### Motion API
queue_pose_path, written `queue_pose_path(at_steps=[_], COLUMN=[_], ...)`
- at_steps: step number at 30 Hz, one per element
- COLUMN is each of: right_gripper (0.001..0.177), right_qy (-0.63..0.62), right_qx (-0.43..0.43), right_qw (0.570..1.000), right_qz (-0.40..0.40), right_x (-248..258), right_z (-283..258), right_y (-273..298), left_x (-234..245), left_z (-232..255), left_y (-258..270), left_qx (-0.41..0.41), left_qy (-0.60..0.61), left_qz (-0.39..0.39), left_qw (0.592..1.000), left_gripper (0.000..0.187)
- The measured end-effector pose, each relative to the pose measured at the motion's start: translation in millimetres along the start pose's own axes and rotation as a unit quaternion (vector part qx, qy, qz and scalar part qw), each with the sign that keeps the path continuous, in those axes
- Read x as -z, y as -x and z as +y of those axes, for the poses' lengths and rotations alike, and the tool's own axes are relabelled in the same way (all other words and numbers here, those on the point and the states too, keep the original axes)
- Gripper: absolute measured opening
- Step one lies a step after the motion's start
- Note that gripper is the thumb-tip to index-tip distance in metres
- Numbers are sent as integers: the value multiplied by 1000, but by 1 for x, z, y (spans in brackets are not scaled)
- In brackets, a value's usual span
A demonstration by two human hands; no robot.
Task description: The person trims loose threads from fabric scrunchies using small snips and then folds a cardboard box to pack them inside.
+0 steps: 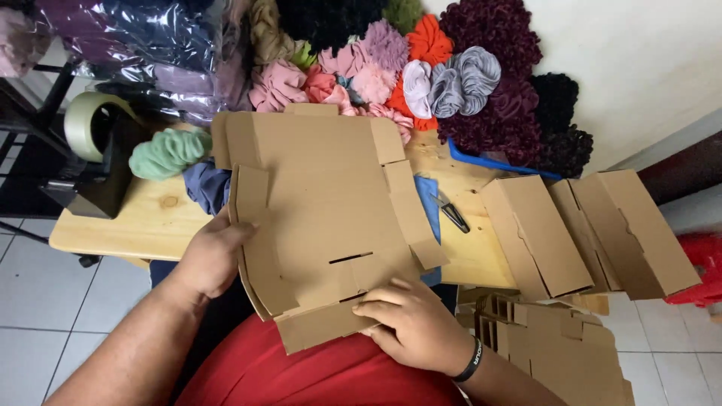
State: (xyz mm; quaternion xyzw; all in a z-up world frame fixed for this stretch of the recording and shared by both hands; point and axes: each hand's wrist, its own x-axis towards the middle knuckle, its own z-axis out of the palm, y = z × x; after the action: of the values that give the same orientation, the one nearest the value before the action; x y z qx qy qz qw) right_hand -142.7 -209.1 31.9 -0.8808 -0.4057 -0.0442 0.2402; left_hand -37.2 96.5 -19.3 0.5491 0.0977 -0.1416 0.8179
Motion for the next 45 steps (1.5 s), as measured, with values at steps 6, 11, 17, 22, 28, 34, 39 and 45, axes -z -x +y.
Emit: queue_pose_path(at_steps=[6, 11, 17, 22, 28, 34, 39, 45], right_gripper=[14, 17, 25, 29, 16, 8, 30, 20], right_qy=[0, -68, -131, -157, -154, -84, -149, -80], right_qx=[17, -34, -98, -107, -93, -96, -92, -40], right_qw=[999, 997, 986, 982, 984, 989, 982, 996], right_qz=[45, 20, -16, -12, 12, 78, -73, -12], right_x=[-6, -5, 2, 3, 5, 12, 20, 13], right_z=[8, 10, 9, 11, 7, 14, 18, 21], right_y=[11, 10, 4, 2, -2, -1, 6, 9], left_x=[-2, 10, 64, 21, 33, 25, 27, 20], left_z=[1, 5, -37, 0, -14, -6, -9, -3], left_y=[3, -4, -45, -25, -42, -42, -47, -41], left_qx=[14, 53, -113, -12, -4, -45, -36, -3], left_qy=[7, -32, -274, -69, 45, -41, -48, 3], left_qz=[7, 70, 26, 18, -47, -37, -36, -56], left_qw=[1000, 996, 955, 997, 998, 997, 998, 998], left_gripper=[30, 24, 26, 36, 26, 39, 36, 41])
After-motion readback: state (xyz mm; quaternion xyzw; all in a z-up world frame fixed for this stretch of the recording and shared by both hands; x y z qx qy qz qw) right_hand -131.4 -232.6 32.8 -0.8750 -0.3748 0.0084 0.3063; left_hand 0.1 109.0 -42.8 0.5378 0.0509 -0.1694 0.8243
